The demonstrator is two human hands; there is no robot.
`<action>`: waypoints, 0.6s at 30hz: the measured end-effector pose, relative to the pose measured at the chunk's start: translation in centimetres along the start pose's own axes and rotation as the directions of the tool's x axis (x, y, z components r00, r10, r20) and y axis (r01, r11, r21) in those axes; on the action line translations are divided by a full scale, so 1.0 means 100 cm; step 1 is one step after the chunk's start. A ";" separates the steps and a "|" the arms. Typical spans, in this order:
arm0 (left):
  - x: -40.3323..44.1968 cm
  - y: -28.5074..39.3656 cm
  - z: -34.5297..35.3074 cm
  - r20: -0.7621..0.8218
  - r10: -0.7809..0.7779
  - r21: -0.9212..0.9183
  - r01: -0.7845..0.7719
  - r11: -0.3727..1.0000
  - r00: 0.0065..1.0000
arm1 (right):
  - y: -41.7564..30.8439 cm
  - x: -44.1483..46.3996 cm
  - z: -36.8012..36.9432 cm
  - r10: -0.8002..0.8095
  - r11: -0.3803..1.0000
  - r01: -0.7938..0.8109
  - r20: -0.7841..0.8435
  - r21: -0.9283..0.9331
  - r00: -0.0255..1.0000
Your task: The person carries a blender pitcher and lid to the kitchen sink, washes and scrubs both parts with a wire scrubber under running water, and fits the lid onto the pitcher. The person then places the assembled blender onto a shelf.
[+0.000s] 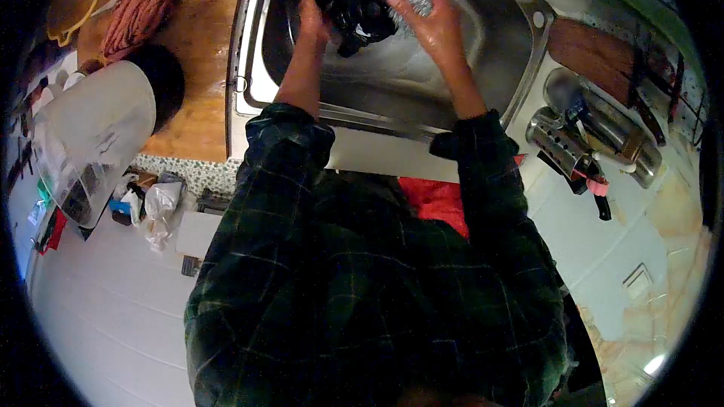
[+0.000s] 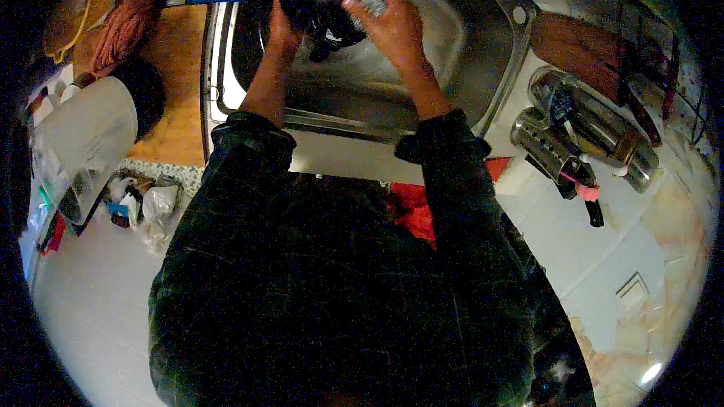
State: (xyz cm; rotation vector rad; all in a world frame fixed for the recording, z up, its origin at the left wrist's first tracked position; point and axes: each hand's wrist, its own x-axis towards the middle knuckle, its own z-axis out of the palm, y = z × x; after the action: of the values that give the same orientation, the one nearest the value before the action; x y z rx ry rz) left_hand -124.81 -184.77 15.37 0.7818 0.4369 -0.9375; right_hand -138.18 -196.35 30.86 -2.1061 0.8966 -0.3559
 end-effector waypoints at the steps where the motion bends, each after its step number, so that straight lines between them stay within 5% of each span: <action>1: 0.005 -0.002 -0.002 -0.016 0.041 0.022 -0.041 0.999 0.999 | 0.001 0.001 0.004 0.001 1.000 -0.001 0.002 0.005 1.000; 6: -0.008 -0.001 0.013 -0.041 0.107 0.077 -0.104 0.992 0.993 | -0.002 -0.005 0.003 0.079 0.995 -0.079 0.008 0.064 0.997; 9: -0.016 -0.005 0.016 -0.209 0.164 0.310 -0.094 0.946 0.964 | 0.008 -0.019 0.016 0.032 0.989 -0.027 -0.033 0.144 0.999; 10: -0.017 -0.007 0.011 -0.134 0.366 0.425 -0.280 0.861 0.921 | 0.008 -0.021 0.020 0.208 0.909 -0.176 -0.044 0.377 0.977; 11: -0.014 -0.006 0.007 -0.034 0.551 0.517 -0.457 0.723 0.834 | 0.008 -0.018 0.022 0.368 0.753 -0.290 -0.012 0.590 0.930; 12: -0.015 -0.006 0.003 -0.033 0.562 0.519 -0.466 0.717 0.827 | 0.008 -0.027 0.015 0.788 0.184 -0.607 0.253 0.773 0.562; 13: -0.036 -0.001 0.014 -0.141 0.469 0.592 -0.306 0.746 0.872 | 0.014 -0.028 0.025 0.780 0.181 -0.608 0.264 0.773 0.567; 14: -0.049 0.001 0.019 -0.257 0.368 0.643 -0.126 0.755 0.893 | 0.025 -0.037 0.039 0.732 0.024 -0.610 0.402 0.792 0.551; 15: -0.050 0.000 0.018 -0.259 0.370 0.648 -0.123 0.751 0.892 | 0.038 -0.044 0.049 0.662 -0.132 -0.607 0.525 0.783 0.534; 16: -0.050 -0.003 0.015 -0.225 0.385 0.709 -0.120 0.695 0.895 | 0.023 -0.038 0.059 0.471 -0.311 -0.441 0.540 0.842 0.698; 17: -0.054 -0.009 0.011 -0.196 0.388 0.764 -0.107 0.636 0.901 | -0.006 -0.030 0.059 0.357 -0.046 -0.349 0.341 0.936 0.869; 18: -0.071 -0.004 0.026 -0.162 0.319 0.675 -0.131 0.727 0.934 | 0.005 -0.031 0.082 0.225 0.513 -0.185 0.077 0.838 0.971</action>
State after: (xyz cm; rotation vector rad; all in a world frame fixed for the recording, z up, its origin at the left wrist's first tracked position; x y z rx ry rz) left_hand -128.95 -182.99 21.47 1.5941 0.2233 -0.7460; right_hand -136.37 -189.68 25.42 -1.0623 0.7577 -0.5720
